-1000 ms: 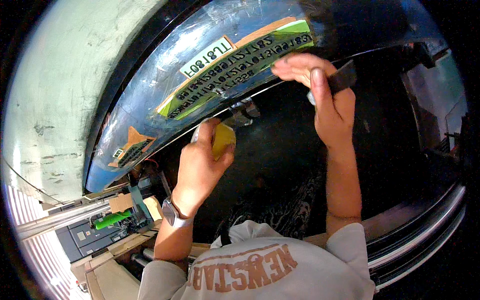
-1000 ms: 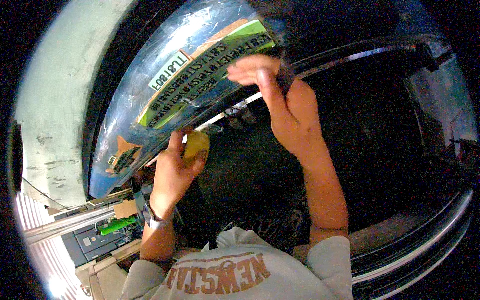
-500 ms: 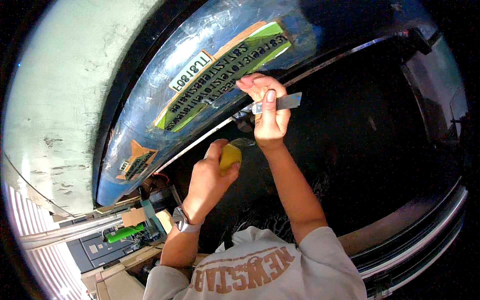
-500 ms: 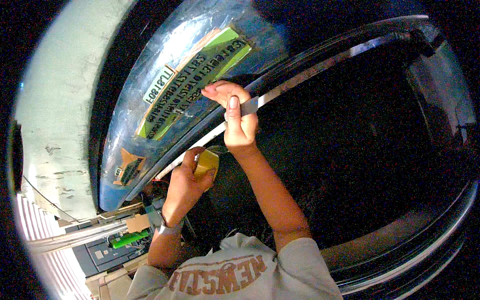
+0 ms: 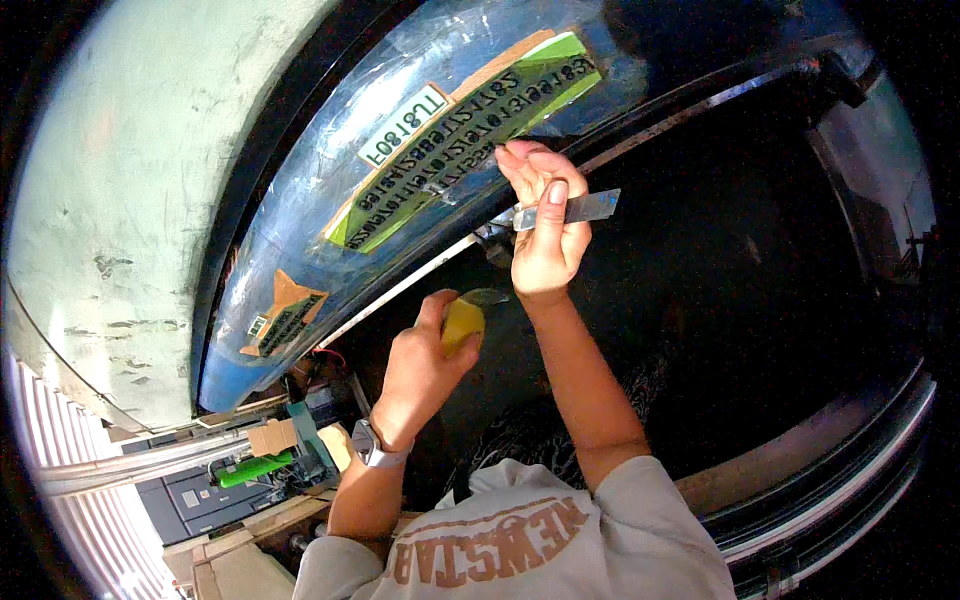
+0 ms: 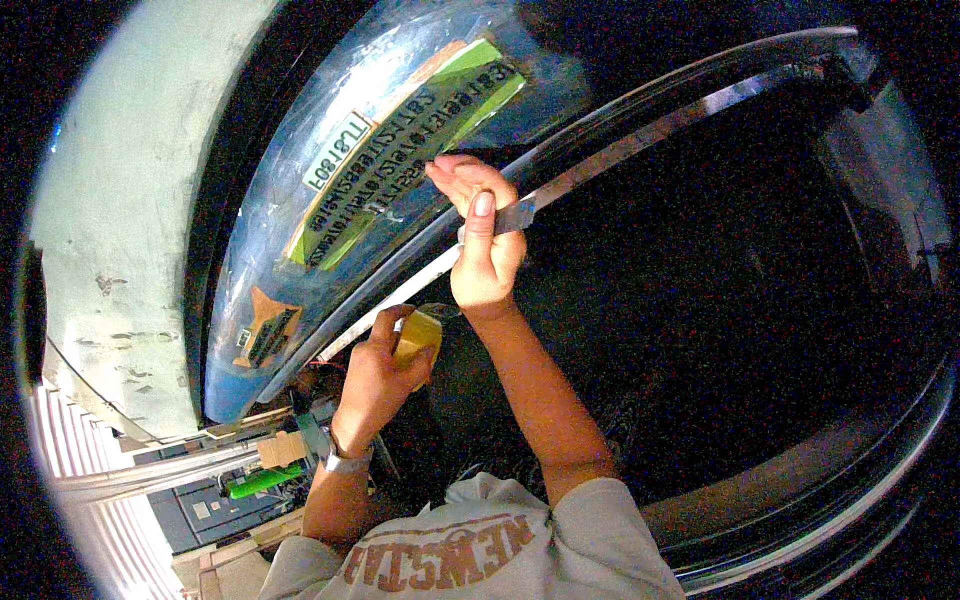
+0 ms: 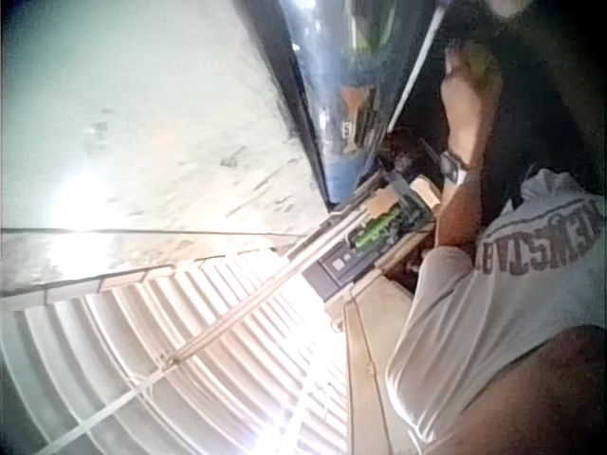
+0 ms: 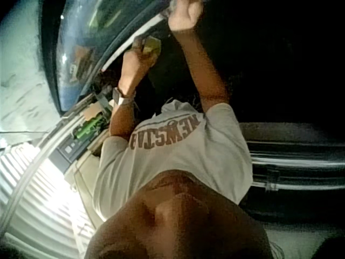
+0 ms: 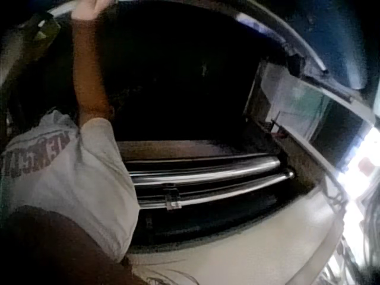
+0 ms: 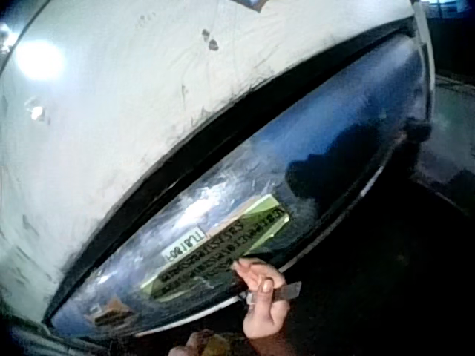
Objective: The person applies yellow tape to a metallic surface on a large piece of machinery using a handheld blade to cut the tape.
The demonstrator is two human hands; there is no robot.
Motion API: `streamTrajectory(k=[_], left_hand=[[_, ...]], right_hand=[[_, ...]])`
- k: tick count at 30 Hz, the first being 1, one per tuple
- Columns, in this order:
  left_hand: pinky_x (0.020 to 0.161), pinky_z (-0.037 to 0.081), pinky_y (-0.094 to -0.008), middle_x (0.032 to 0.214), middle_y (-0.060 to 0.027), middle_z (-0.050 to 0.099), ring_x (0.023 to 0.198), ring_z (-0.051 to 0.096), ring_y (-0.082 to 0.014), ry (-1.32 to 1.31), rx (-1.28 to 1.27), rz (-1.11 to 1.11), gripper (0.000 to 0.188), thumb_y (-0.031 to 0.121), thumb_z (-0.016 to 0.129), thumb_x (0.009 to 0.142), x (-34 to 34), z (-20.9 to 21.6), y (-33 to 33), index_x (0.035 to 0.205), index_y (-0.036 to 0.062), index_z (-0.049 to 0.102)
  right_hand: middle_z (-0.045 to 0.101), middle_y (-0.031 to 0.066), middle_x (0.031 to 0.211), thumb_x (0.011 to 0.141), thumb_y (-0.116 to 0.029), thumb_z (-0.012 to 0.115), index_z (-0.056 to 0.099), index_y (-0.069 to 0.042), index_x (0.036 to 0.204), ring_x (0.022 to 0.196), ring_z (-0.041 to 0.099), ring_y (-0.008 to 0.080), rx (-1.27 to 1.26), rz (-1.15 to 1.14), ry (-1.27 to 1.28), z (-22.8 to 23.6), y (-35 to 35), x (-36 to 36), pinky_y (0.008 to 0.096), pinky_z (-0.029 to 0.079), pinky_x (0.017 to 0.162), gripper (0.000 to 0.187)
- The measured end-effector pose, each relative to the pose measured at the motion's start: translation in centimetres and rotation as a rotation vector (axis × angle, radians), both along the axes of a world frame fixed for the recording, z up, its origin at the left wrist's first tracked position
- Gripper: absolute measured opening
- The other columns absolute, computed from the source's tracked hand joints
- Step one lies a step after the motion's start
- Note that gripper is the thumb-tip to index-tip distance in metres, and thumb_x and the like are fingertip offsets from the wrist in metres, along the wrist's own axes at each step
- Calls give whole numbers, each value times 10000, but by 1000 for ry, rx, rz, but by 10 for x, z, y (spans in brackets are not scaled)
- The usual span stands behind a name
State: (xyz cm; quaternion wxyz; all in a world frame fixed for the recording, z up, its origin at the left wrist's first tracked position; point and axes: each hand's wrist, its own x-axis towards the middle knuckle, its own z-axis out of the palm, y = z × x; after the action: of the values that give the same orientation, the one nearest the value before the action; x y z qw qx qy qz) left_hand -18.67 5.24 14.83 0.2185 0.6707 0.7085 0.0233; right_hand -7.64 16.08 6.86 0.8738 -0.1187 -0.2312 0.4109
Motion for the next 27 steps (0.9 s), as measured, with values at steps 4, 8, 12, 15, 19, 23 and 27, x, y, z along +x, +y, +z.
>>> streamTrajectory(k=[4,8,12,15,19,23,27], left_hand=[[657,541,-440,859,-229,660,765,652,-398,-11,53,-12,503,198,704,779,-9,-4,-2,1203,70,465],[656,538,-442,854,-232,659,767,653,-395,11,85,-65,495,199,702,780,-3,-1,2,1198,68,471],[661,535,-443,847,-232,659,769,651,-397,5,65,-101,485,202,695,785,5,-1,6,1198,69,478],[674,532,-438,847,-234,658,783,650,-395,43,74,-114,478,202,690,790,12,2,7,1199,71,481],[738,537,-400,936,-240,672,886,674,-366,52,11,-60,518,143,689,795,6,3,4,1252,79,454],[713,537,-403,911,-232,672,851,673,-360,23,-29,-36,502,162,689,796,-8,-6,3,1234,72,462],[694,532,-431,870,-231,662,814,652,-398,38,-26,-31,487,189,687,792,-15,-10,2,1204,52,466]], right_hand=[[528,216,1205,1024,-220,337,446,22,1210,1095,568,348,-70,10,81,-2,-2,-14,476,422,1015,324],[506,211,1239,1027,-213,327,450,21,1203,1140,547,345,-84,15,82,3,-9,-17,476,410,1029,318],[520,216,1217,1031,-178,300,440,53,1202,1143,545,353,-57,70,61,5,-14,-16,458,415,1028,320],[552,209,1187,1030,-182,317,463,58,1190,1111,573,333,-97,130,17,9,-13,-1,433,435,1007,324],[572,209,1166,1034,-227,308,478,63,1171,1079,594,310,-116,30,-57,16,8,52,416,447,996,363],[548,237,1194,1027,-227,346,468,55,1182,1116,568,354,-101,-18,49,10,11,41,469,426,1016,344],[528,253,1203,1021,-206,337,454,62,1195,1122,551,407,-72,16,153,-3,-1,2,510,433,1004,340]])
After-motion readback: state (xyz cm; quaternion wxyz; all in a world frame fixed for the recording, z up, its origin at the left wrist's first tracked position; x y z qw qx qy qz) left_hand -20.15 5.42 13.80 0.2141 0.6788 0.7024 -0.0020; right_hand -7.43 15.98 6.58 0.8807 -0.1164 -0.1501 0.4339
